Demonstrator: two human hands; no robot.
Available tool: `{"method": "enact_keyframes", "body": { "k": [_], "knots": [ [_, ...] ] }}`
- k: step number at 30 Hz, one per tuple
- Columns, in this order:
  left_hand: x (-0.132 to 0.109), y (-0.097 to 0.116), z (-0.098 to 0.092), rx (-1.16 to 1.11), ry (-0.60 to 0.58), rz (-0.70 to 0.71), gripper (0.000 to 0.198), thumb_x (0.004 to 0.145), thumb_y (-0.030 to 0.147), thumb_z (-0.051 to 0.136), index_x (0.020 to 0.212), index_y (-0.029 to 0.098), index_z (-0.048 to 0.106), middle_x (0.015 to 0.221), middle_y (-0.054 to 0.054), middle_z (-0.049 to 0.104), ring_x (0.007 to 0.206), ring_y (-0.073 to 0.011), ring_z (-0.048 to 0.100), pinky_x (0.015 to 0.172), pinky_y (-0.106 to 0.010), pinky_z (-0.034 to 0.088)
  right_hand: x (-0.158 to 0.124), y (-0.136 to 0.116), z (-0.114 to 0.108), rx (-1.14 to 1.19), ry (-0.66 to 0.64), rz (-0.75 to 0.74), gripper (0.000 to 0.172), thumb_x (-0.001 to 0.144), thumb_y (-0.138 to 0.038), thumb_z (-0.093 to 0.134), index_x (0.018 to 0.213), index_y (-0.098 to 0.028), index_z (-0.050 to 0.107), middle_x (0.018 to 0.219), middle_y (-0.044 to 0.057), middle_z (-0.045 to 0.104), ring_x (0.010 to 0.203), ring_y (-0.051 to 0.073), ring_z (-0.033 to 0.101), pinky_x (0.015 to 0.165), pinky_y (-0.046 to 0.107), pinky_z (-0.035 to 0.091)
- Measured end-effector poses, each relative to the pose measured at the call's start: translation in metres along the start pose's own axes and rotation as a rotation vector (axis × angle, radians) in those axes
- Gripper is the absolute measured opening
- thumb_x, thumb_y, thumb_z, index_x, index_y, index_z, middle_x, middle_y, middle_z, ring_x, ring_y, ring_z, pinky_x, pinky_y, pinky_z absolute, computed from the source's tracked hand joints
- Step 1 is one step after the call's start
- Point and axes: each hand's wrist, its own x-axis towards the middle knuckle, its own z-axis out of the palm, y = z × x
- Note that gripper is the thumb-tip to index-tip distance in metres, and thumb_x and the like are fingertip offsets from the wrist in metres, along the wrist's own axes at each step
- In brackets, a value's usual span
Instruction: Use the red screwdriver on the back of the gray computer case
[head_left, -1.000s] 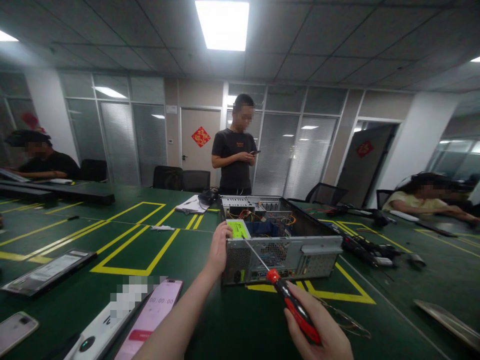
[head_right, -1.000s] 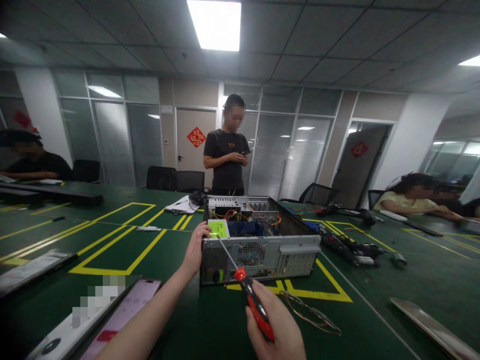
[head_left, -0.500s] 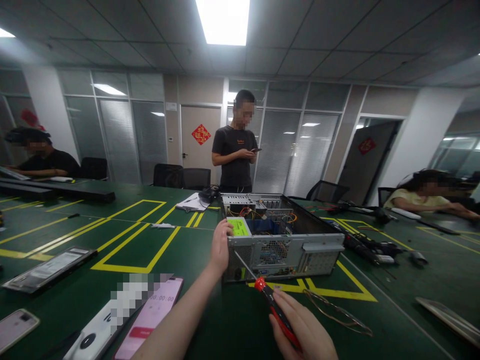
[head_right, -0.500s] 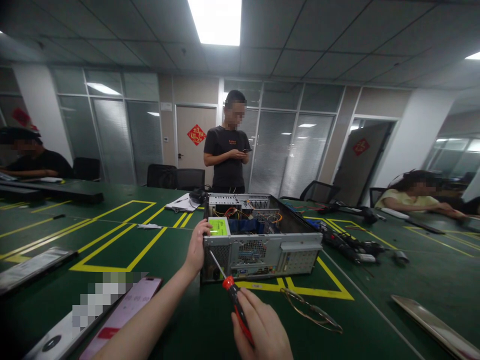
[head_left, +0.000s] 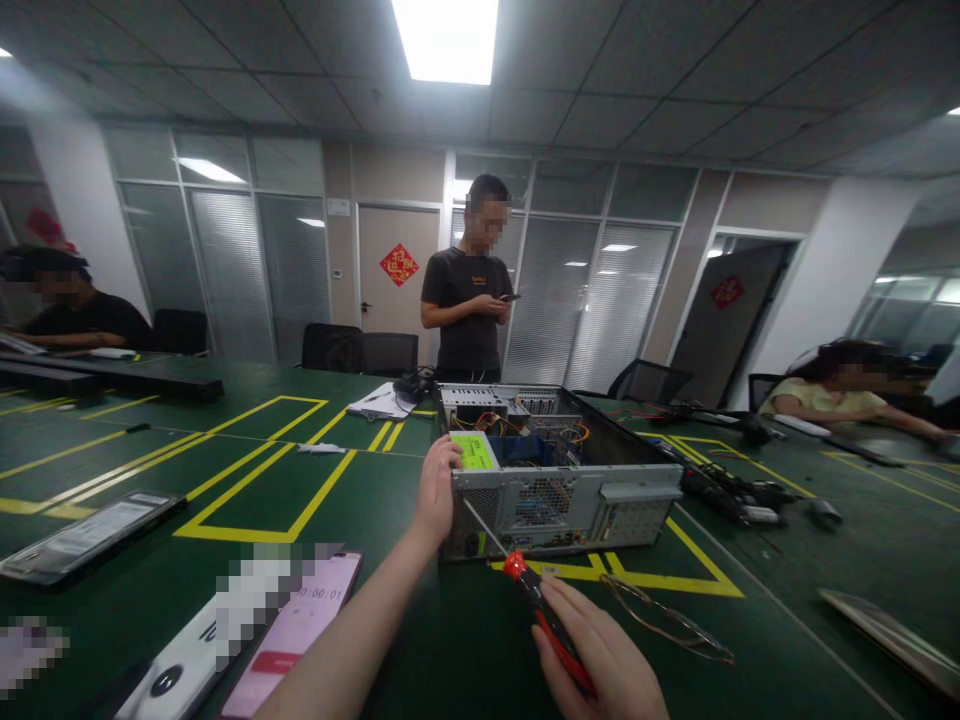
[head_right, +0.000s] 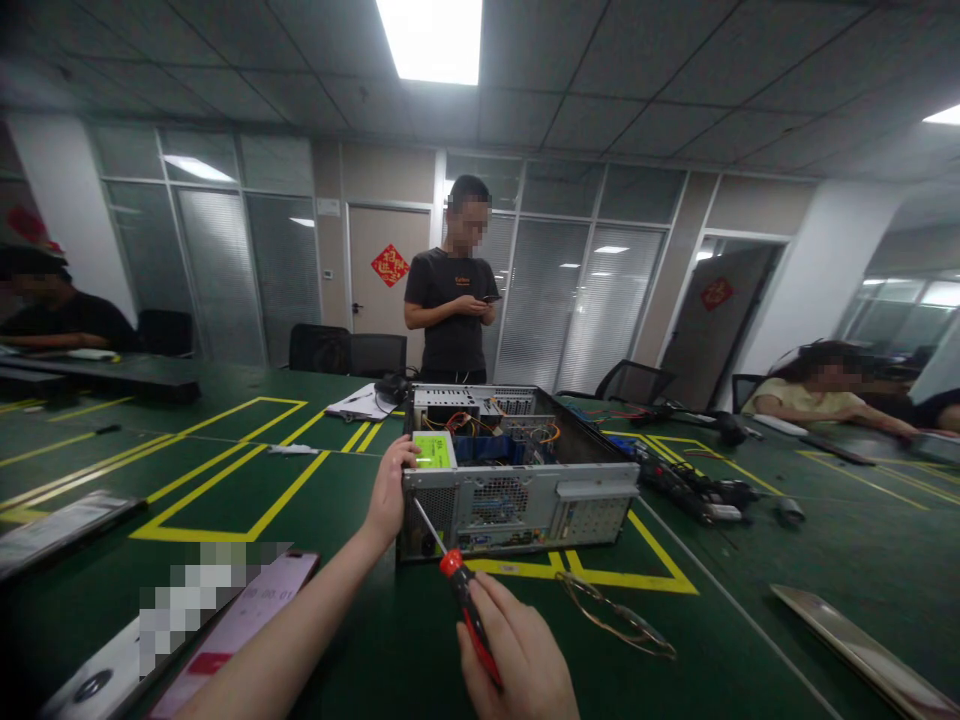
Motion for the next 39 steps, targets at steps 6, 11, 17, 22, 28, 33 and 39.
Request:
{"method": "enact_keyframes", "body": {
  "k": [6, 11, 17, 22, 28, 33, 39],
  "knots": [
    [0.0008, 0.0005, -0.0001, -0.008, 0.012, 0.014, 0.047, 0.100, 0.047, 0.021, 0.080, 0.021, 0.054, 0.102, -0.008, 0.063, 0.123, -0.0228, 0.052, 0.111, -0.045, 0.038, 0.0000, -0.0005, 0.0001, -0.022, -0.002, -0.003, 0.034, 0.094, -0.024, 0.051, 0.126, -0.019, 0.059, 0.115, 0.012, 0.073, 0.101, 0.023, 0.070, 0.085, 0.032, 0.059],
    [0.0003, 0.0012, -0.0005, 0.013, -0.002, -0.008, 0.049, 0.100, 0.049, 0.019, 0.080, 0.021, 0.055, 0.103, -0.009, 0.063, 0.125, -0.0228, 0.051, 0.112, -0.046, 0.037, 0.0010, -0.0005, -0.0003, 0.003, 0.008, 0.006, 0.034, 0.093, -0.024, 0.051, 0.125, -0.020, 0.060, 0.114, 0.011, 0.074, 0.100, 0.023, 0.071, 0.082, 0.031, 0.060],
    [0.0003, 0.0016, -0.0009, 0.006, -0.005, -0.006, 0.048, 0.100, 0.048, 0.019, 0.080, 0.021, 0.054, 0.103, -0.009, 0.063, 0.126, -0.0230, 0.050, 0.112, -0.046, 0.037, 0.0003, 0.0000, -0.0002, 0.009, -0.004, 0.018, 0.036, 0.092, -0.025, 0.052, 0.127, -0.021, 0.060, 0.115, 0.011, 0.073, 0.099, 0.024, 0.071, 0.082, 0.032, 0.060],
    [0.0006, 0.0027, -0.0014, 0.008, -0.008, -0.002, 0.046, 0.100, 0.046, 0.020, 0.080, 0.021, 0.054, 0.103, -0.009, 0.062, 0.126, -0.0236, 0.050, 0.113, -0.047, 0.036, -0.0004, 0.0001, -0.0007, -0.025, -0.024, 0.003, 0.035, 0.094, -0.024, 0.050, 0.128, -0.019, 0.057, 0.116, 0.013, 0.072, 0.101, 0.023, 0.071, 0.083, 0.032, 0.059],
    [-0.0002, 0.0023, -0.0012, 0.003, -0.006, -0.006, 0.046, 0.100, 0.045, 0.021, 0.081, 0.021, 0.055, 0.104, -0.009, 0.062, 0.127, -0.0234, 0.049, 0.112, -0.046, 0.037, 0.0008, -0.0026, -0.0025, -0.057, -0.038, -0.007, 0.037, 0.092, -0.022, 0.052, 0.129, -0.020, 0.056, 0.117, 0.012, 0.072, 0.101, 0.023, 0.071, 0.084, 0.033, 0.059],
    [0.0000, 0.0016, -0.0005, 0.008, -0.002, 0.003, 0.046, 0.100, 0.046, 0.019, 0.080, 0.021, 0.053, 0.102, -0.008, 0.062, 0.125, -0.0224, 0.051, 0.114, -0.046, 0.035, 0.0022, -0.0042, -0.0040, -0.107, -0.026, -0.039, 0.036, 0.092, -0.021, 0.052, 0.127, -0.018, 0.057, 0.117, 0.012, 0.072, 0.101, 0.023, 0.071, 0.085, 0.034, 0.059],
    [0.0007, 0.0029, -0.0004, 0.011, -0.002, -0.005, 0.047, 0.100, 0.047, 0.019, 0.080, 0.021, 0.054, 0.102, -0.008, 0.063, 0.124, -0.0222, 0.051, 0.112, -0.044, 0.036, 0.0055, -0.0030, -0.0075, -0.197, -0.070, -0.146, 0.036, 0.090, -0.023, 0.055, 0.125, -0.015, 0.058, 0.113, 0.014, 0.073, 0.096, 0.023, 0.073, 0.078, 0.030, 0.062]
  ]
}}
